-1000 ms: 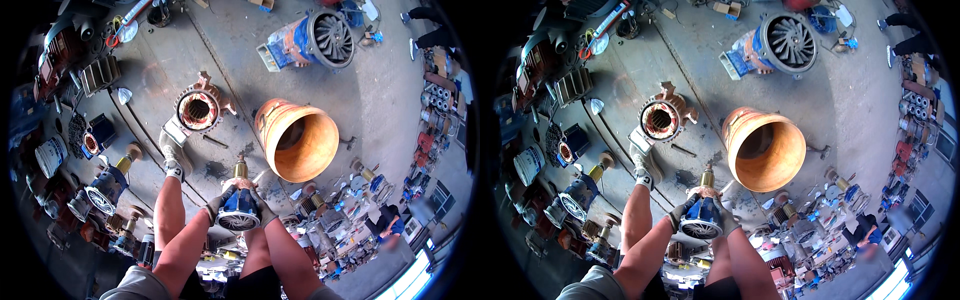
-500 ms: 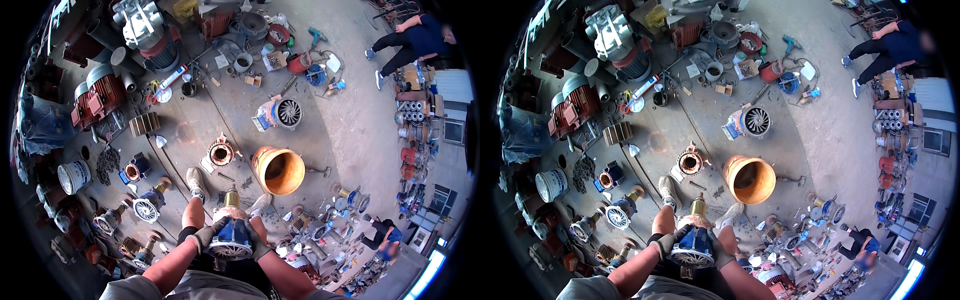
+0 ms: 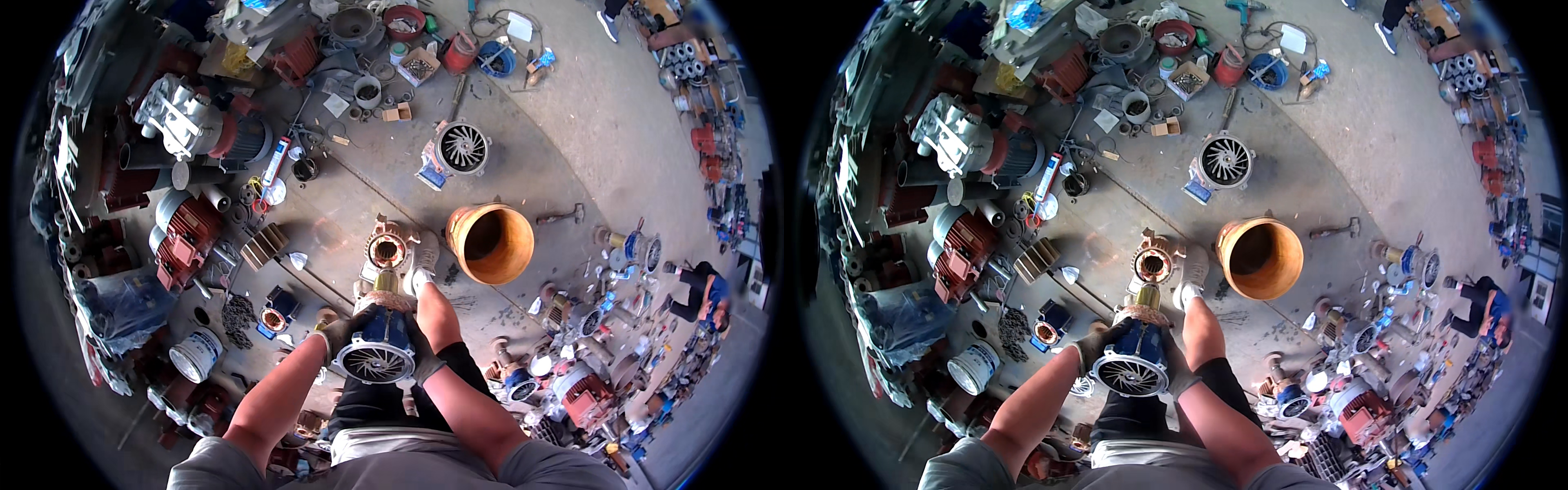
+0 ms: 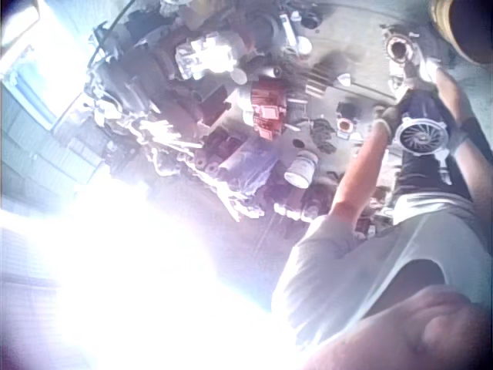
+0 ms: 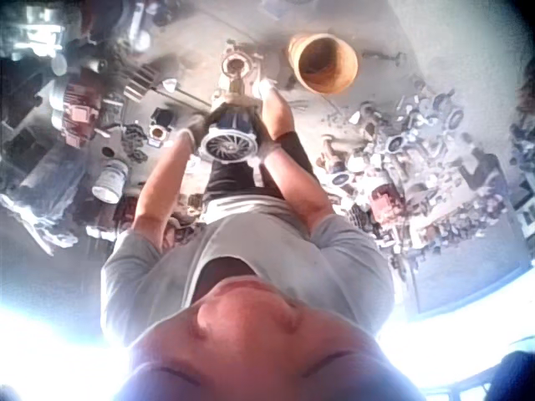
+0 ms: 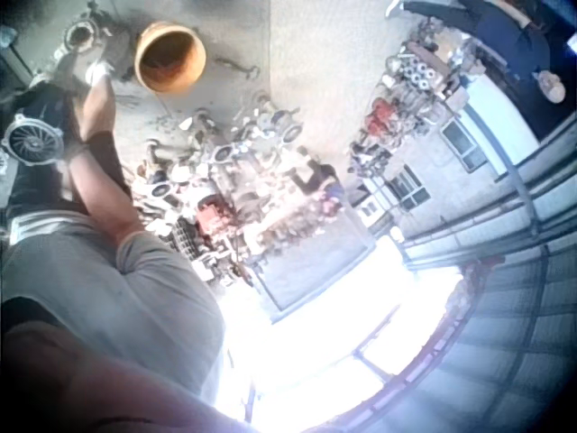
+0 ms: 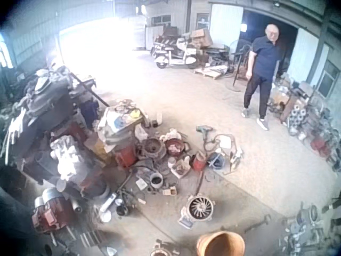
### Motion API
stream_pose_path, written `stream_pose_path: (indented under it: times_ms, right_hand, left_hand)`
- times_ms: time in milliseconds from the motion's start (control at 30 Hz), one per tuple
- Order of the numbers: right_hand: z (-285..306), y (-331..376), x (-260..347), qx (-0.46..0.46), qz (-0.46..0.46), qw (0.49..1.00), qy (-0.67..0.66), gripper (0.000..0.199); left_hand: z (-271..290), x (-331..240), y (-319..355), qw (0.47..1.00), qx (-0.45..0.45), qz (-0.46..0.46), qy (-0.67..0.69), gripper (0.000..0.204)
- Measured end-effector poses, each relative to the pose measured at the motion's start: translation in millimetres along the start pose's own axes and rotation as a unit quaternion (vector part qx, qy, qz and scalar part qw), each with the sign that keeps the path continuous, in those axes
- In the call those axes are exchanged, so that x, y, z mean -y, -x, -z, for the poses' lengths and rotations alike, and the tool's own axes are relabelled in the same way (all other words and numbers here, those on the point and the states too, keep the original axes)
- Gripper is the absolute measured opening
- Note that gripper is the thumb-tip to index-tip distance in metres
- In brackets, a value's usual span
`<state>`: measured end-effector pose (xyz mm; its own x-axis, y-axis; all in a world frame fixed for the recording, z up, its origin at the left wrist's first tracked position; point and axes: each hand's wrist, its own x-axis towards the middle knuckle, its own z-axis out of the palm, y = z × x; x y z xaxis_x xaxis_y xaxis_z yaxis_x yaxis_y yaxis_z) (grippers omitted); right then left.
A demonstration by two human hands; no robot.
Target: The person assembles electric motors in a workshop. They pick up a motor housing, insert a stator, and attach a fan cover, repeating this process for multiple units.
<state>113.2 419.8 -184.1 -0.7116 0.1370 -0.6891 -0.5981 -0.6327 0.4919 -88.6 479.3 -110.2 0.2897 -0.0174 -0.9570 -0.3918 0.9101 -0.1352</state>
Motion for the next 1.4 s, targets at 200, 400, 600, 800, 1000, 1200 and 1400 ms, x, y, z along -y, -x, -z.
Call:
stream_pose_path:
  times_ms: [200,400,600,800,1000,1200,1400]
  right_hand:
    - [16,-50,32,0.037,-0.024,0.991,-0.13,0.084]
    - [-5,-67,62,0.025,-0.016,0.982,-0.185,0.078]
    - [11,-95,72,-0.003,0.062,0.988,-0.141,0.065]
    - [22,-115,84,0.018,0.067,0.983,-0.169,0.062]
    - [25,-127,92,0.018,0.053,0.98,-0.193,0.062]
    - [30,-138,103,0.002,0.056,0.98,-0.19,0.06]
    - [42,-153,109,-0.012,0.08,0.978,-0.193,0.055]
  left_hand:
    - [47,-23,-106,0.997,-0.032,0.074,-0.02,0.066]
    - [24,-71,-127,0.98,-0.034,0.193,0.046,0.049]
    - [39,-81,-155,0.987,-0.018,0.161,0.009,0.048]
    - [49,-93,-173,0.99,-0.016,0.141,-0.013,0.047]
    - [48,-102,-187,0.99,-0.017,0.141,-0.022,0.047]
    - [47,-110,-202,0.989,-0.018,0.141,-0.03,0.046]
    - [46,-115,-216,0.989,-0.015,0.144,-0.029,0.046]
